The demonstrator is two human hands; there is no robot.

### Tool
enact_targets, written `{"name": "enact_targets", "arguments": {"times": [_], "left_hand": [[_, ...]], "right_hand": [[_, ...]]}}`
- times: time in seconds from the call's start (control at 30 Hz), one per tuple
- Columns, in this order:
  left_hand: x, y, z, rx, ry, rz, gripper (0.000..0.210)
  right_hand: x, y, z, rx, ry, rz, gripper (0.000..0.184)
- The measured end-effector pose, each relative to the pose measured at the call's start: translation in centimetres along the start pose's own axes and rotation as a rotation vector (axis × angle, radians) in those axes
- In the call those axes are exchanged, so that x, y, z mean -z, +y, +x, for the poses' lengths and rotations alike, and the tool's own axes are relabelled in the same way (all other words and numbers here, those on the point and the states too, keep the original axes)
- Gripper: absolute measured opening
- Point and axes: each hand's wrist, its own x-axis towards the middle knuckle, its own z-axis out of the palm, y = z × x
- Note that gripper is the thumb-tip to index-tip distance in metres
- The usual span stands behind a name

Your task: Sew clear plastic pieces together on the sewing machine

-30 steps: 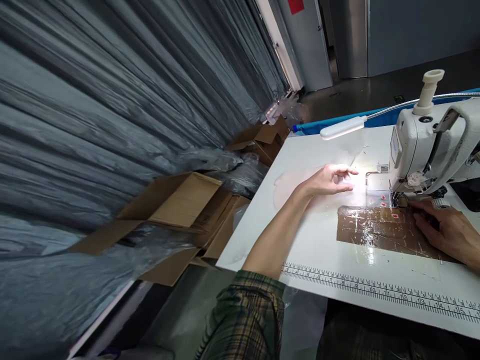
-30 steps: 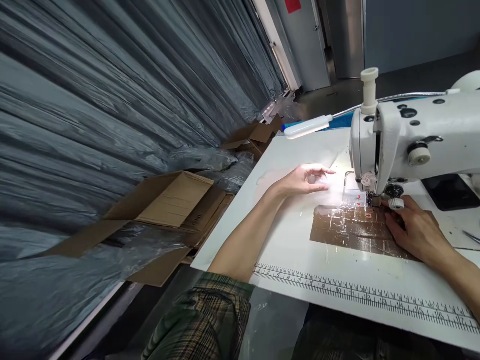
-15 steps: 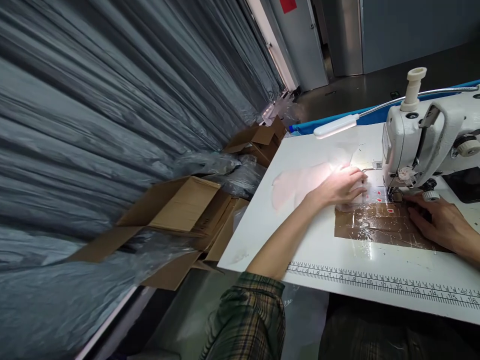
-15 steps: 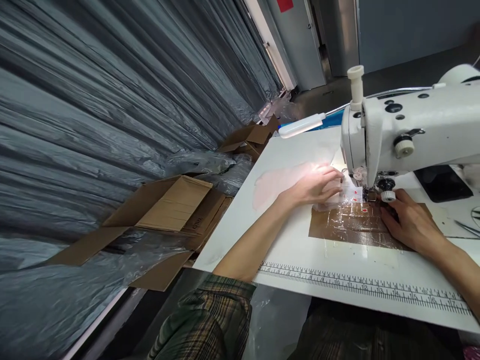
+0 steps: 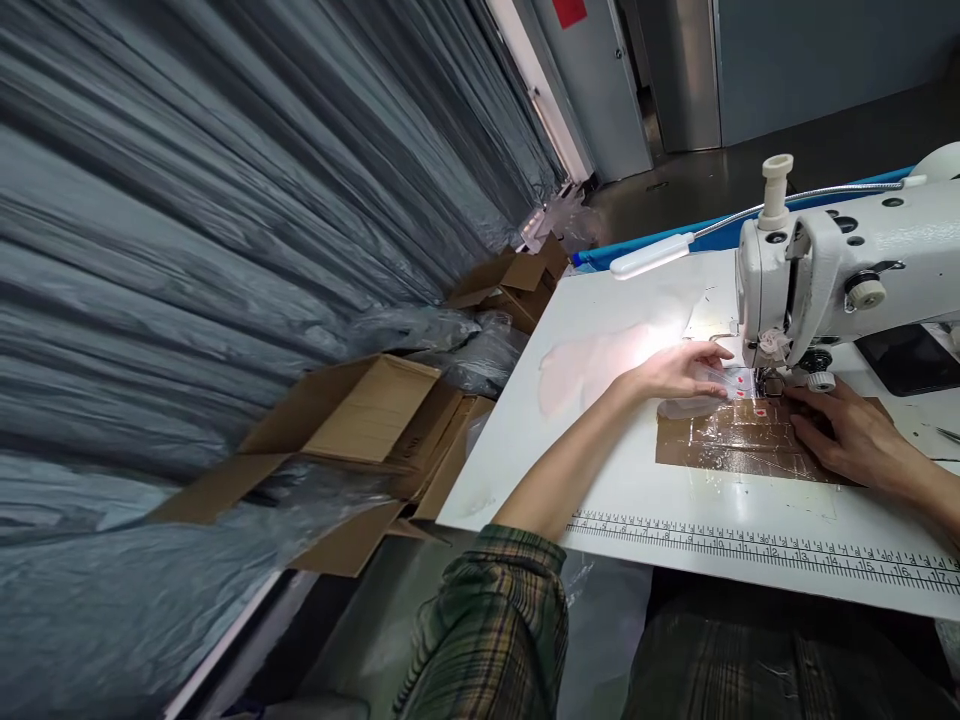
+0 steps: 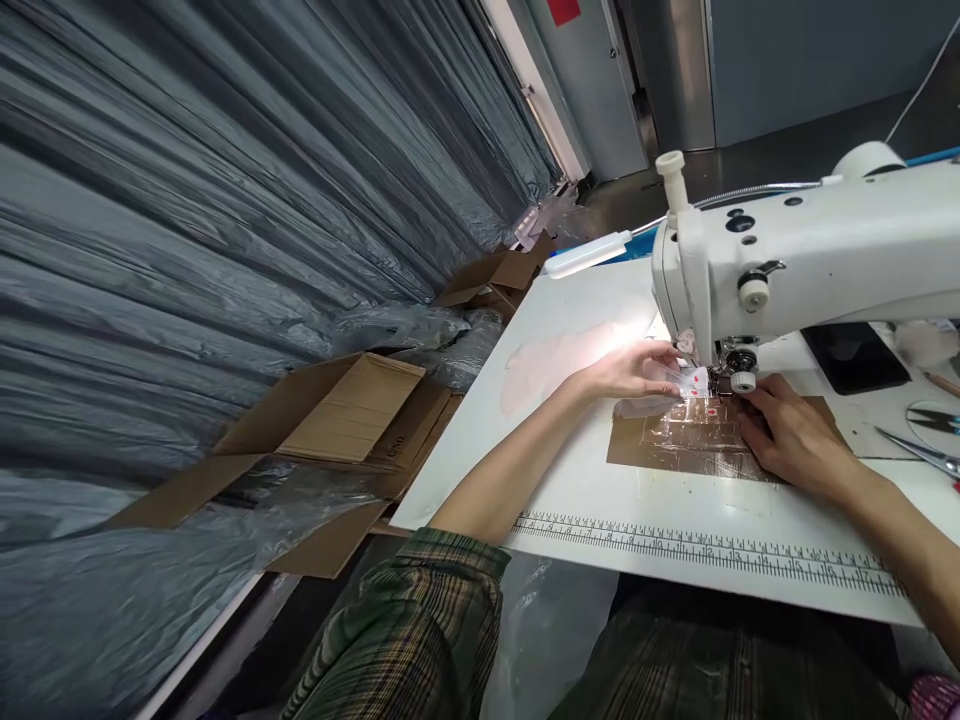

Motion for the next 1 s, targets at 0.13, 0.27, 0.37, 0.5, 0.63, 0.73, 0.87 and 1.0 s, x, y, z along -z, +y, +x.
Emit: {"name": "enact_targets", "arguments": {"times": [0.13, 0.27, 0.37, 0.5, 0.63, 0.73, 0.87, 1.0], "left_hand": [[-0.6, 0.5, 0.4, -0.055, -0.028, 0.031, 0.049], [-0.8, 0.3, -0.1, -0.113, 0.027, 0.097, 0.044], [-0.9, -0.1, -1.3, -0.160, 0.212, 0.204, 0.035], [-1.8, 0.2, -2.7, -0.206, 0.265, 0.327, 0.024], [-3.5, 0.6, -2.7, -0.215, 0.225, 0.381, 0.028], [-4.2, 0.7, -2.5, -0.188, 0.297, 0.422, 0.024], [-3.9, 1.4, -3.6, -0.180, 0.285, 0.413, 0.029], [-2.9, 2.6, -5.6, -0.195, 0.093, 0.189, 0.034]], "right_hand": [[0.1, 0.0, 0.0, 0.011, -0.012, 0.010, 0.042], [0.5, -0.1, 0.0, 0.026, -0.026, 0.049, 0.042], [0.6, -0.1, -0.2, 0.050, -0.031, 0.052, 0.042], [0.4, 0.1, -0.2, 0.082, -0.033, 0.032, 0.043], [1.2, -0.1, 0.0, 0.146, -0.084, 0.039, 0.039], [3.3, -0.9, -0.5, 0.209, -0.112, 0.035, 0.036], [6.9, -0.9, -3.0, 0.166, -0.162, -0.003, 0.035], [10.0, 2.2, -6.8, -0.064, -0.054, -0.179, 0.035]]}}
